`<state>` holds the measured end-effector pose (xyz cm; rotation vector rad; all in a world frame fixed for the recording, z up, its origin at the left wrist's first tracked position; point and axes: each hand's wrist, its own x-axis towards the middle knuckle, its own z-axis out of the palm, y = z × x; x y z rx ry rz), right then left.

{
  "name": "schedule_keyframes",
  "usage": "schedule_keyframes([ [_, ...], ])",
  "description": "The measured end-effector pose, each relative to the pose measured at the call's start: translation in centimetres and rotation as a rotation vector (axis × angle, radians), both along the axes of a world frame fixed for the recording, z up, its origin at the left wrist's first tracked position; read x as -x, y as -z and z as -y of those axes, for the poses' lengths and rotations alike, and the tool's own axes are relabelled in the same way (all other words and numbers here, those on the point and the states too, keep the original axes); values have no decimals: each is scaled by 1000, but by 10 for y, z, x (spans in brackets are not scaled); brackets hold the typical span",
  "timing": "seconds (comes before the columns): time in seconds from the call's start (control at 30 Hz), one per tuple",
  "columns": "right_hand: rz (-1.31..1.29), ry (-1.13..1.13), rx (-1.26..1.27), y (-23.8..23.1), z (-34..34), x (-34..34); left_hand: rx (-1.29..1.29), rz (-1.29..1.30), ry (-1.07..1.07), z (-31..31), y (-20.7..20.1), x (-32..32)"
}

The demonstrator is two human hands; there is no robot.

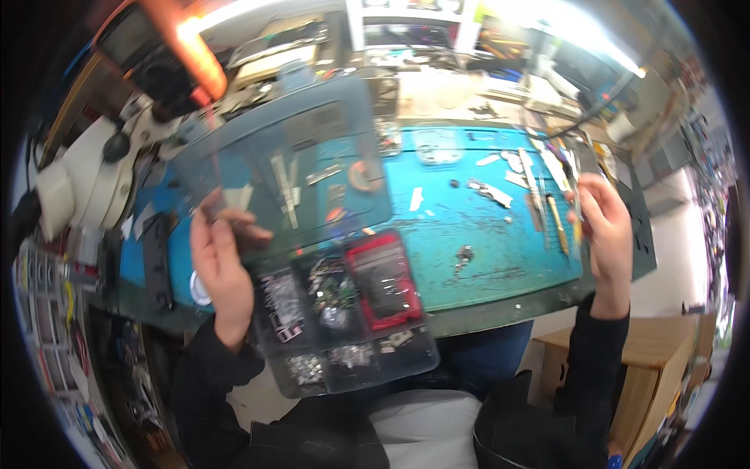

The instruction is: The person uses a hot air gun and a soldering iron to work on small electronic components on a blue mat. They apply flux, heat and solder parts, then open a parts case to retrieve additional components.

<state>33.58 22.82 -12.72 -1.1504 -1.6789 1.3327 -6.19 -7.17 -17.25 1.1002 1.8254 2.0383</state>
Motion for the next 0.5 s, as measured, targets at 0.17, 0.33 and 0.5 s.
schedule_keyframes([
  [0.17, -259, 3, 132, 8, 55, -7, -1, -15, 18, 1, -3, -1],
  [0.33, -259, -255, -142, 1, 89, 4, -4, 25, 19, 2, -6, -6],
  [0.5, -177, -304, -134, -30, 146, 36, -19, 8, 53, -6, -5, -5],
])
